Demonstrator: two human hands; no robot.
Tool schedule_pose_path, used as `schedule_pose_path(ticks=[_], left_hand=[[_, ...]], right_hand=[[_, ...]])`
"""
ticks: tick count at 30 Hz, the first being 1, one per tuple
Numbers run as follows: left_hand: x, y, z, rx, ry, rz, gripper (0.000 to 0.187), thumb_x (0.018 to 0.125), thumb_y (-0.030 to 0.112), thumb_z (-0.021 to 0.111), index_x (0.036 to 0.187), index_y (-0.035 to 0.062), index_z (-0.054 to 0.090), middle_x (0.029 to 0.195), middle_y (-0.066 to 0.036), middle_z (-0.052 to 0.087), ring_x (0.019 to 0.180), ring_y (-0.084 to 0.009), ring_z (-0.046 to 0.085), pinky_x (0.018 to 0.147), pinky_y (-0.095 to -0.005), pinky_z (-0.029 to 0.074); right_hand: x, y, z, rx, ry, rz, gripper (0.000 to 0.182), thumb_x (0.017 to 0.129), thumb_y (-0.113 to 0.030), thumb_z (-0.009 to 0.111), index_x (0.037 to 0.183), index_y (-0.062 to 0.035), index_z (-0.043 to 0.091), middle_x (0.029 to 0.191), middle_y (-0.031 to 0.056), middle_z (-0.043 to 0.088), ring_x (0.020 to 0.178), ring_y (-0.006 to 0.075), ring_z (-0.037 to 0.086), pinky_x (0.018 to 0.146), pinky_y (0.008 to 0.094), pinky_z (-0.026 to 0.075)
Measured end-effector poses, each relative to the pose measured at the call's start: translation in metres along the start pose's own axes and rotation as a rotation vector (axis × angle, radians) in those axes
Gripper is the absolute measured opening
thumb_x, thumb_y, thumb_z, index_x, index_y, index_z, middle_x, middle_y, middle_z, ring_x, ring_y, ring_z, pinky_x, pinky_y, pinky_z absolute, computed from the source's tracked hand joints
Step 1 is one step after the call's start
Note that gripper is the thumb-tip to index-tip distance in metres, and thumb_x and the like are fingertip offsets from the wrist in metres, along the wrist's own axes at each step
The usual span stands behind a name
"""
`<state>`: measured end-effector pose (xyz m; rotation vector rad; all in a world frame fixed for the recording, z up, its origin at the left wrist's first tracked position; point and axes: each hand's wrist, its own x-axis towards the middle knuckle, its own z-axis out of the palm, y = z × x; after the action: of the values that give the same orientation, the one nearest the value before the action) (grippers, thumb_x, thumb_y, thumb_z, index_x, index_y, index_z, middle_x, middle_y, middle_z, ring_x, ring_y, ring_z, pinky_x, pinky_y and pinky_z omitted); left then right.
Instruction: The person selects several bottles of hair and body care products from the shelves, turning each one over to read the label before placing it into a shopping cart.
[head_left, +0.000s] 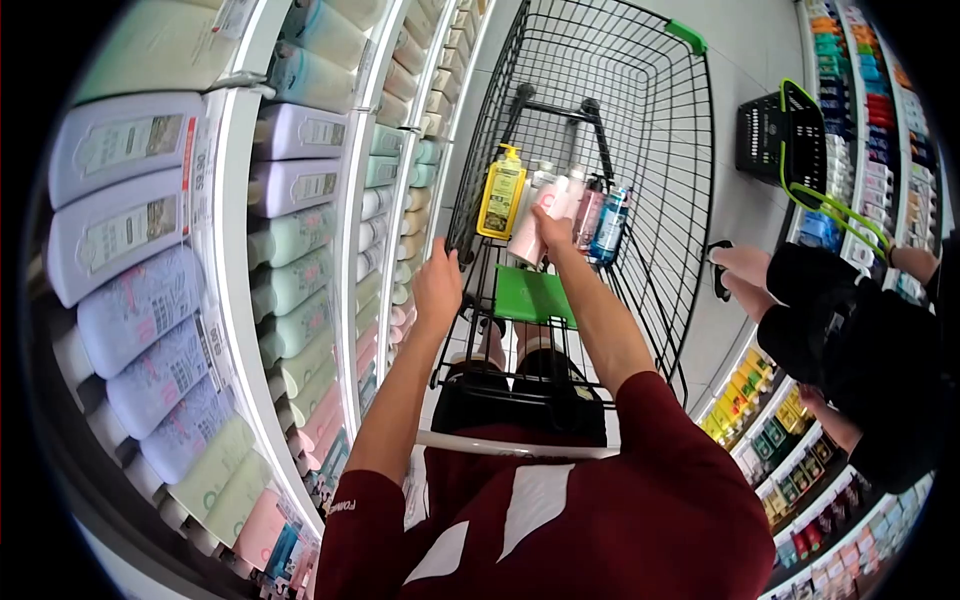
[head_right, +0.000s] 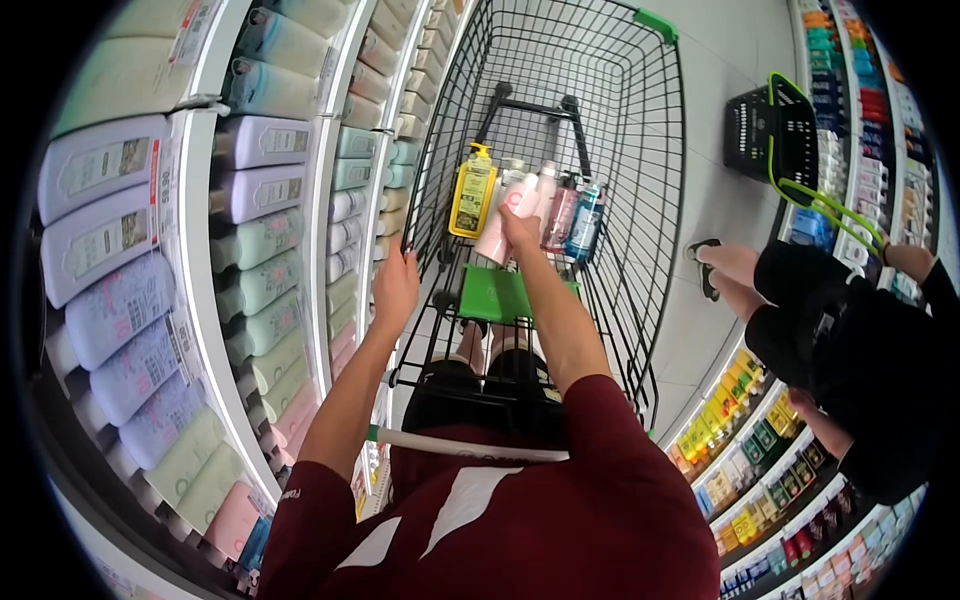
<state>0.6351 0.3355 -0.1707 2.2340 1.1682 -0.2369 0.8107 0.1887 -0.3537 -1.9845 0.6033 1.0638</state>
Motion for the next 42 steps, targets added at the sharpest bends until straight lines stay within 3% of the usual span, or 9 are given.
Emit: schedule_pose_path(ticks=[8,10,14,15,20,32,34,36,42], left_hand=[[0.025,0.024,-0.002,-0.001,-0.021,-0.013,0.025,0.101,0.020,0.051,0.118,0.0019,0.051,0.088,-0.027,0.068,0.083,-0.0480,0.064,0.072,-0.0561,0.048],[0.030,0.025,-0.003,-0.017,-0.064,-0.036,0.026,0.101,0.021,0.049,0.118,0.0017,0.051,0.088,-0.027,0.068,0.082,-0.0477,0.065,0.071,-0.0562,0.048],[0.039,0.023,-0.003,-0.069,-0.021,-0.008,0.023,0.102,0.022,0.048,0.115,0.0037,0.051,0.087,-0.024,0.068,0.080,-0.0474,0.065,0.069,-0.0565,0.048],[0.040,0.024,-0.005,-0.064,-0.021,-0.017,0.021,0.102,0.022,0.049,0.114,0.0045,0.051,0.086,-0.023,0.069,0.080,-0.0471,0.065,0.068,-0.0565,0.048],[0.048,0.027,-0.010,-0.039,-0.010,-0.042,0.021,0.100,0.021,0.052,0.111,0.0041,0.052,0.087,-0.021,0.070,0.081,-0.0442,0.066,0.068,-0.0540,0.049],[0.064,0.030,-0.014,0.081,0.075,-0.021,0.031,0.100,0.025,0.052,0.124,0.0052,0.051,0.092,-0.025,0.069,0.086,-0.0464,0.066,0.075,-0.0570,0.050],[0.068,0.030,-0.016,0.043,0.063,-0.044,0.032,0.099,0.025,0.052,0.124,0.0047,0.051,0.093,-0.026,0.069,0.087,-0.0465,0.066,0.076,-0.0578,0.050],[0.065,0.027,-0.012,0.039,0.073,-0.008,0.032,0.099,0.024,0.053,0.124,0.0042,0.051,0.093,-0.026,0.069,0.088,-0.0458,0.066,0.077,-0.0576,0.050],[0.056,0.032,-0.019,0.004,0.098,0.034,0.031,0.099,0.023,0.052,0.123,0.0034,0.050,0.094,-0.026,0.069,0.090,-0.0454,0.066,0.077,-0.0567,0.050]], right_hand=[[0.046,-0.005,0.075,-0.103,0.005,-0.276,0.081,0.074,-0.037,0.084,0.133,0.0062,0.049,0.116,0.0218,0.067,0.106,0.0259,0.066,0.093,0.0351,0.052],[0.046,0.003,0.075,0.354,-0.305,-0.275,0.077,0.079,-0.032,0.081,0.140,0.0019,0.049,0.122,0.0214,0.066,0.111,0.0277,0.065,0.097,0.0359,0.050],[0.068,0.014,0.062,-0.025,-0.345,-0.381,0.076,0.092,-0.034,0.069,0.152,-0.0012,0.036,0.128,0.0212,0.063,0.108,0.0259,0.065,0.089,0.0357,0.053],[0.072,0.015,0.058,-0.127,-0.335,-0.428,0.063,0.093,-0.041,0.066,0.140,-0.0013,0.054,0.111,0.0206,0.070,0.098,0.0245,0.068,0.084,0.0367,0.054],[0.071,0.024,0.013,-0.606,-0.442,-0.436,0.045,0.090,-0.044,0.063,0.103,-0.0020,0.074,0.085,0.0180,0.072,0.084,0.0284,0.070,0.081,0.0387,0.053],[0.047,0.082,-0.131,-0.701,-0.174,-0.670,0.043,0.084,-0.035,0.060,0.111,-0.0031,0.071,0.105,0.0231,0.070,0.100,0.0385,0.067,0.091,0.0445,0.052],[0.013,0.060,-0.155,-0.794,-0.397,-0.530,0.052,0.084,-0.037,0.060,0.119,0.0008,0.065,0.114,0.0237,0.068,0.107,0.0391,0.065,0.095,0.0446,0.051],[0.008,0.074,-0.165,-0.823,-0.590,-0.727,0.046,0.094,-0.030,0.055,0.129,-0.0001,0.060,0.129,0.0245,0.061,0.120,0.0342,0.058,0.105,0.0421,0.044],[-0.177,-0.006,-0.194,-0.905,-0.845,-0.442,0.077,0.095,-0.057,0.057,0.140,0.0049,0.048,0.145,0.0250,0.049,0.130,0.0339,0.052,0.109,0.0377,0.040]])
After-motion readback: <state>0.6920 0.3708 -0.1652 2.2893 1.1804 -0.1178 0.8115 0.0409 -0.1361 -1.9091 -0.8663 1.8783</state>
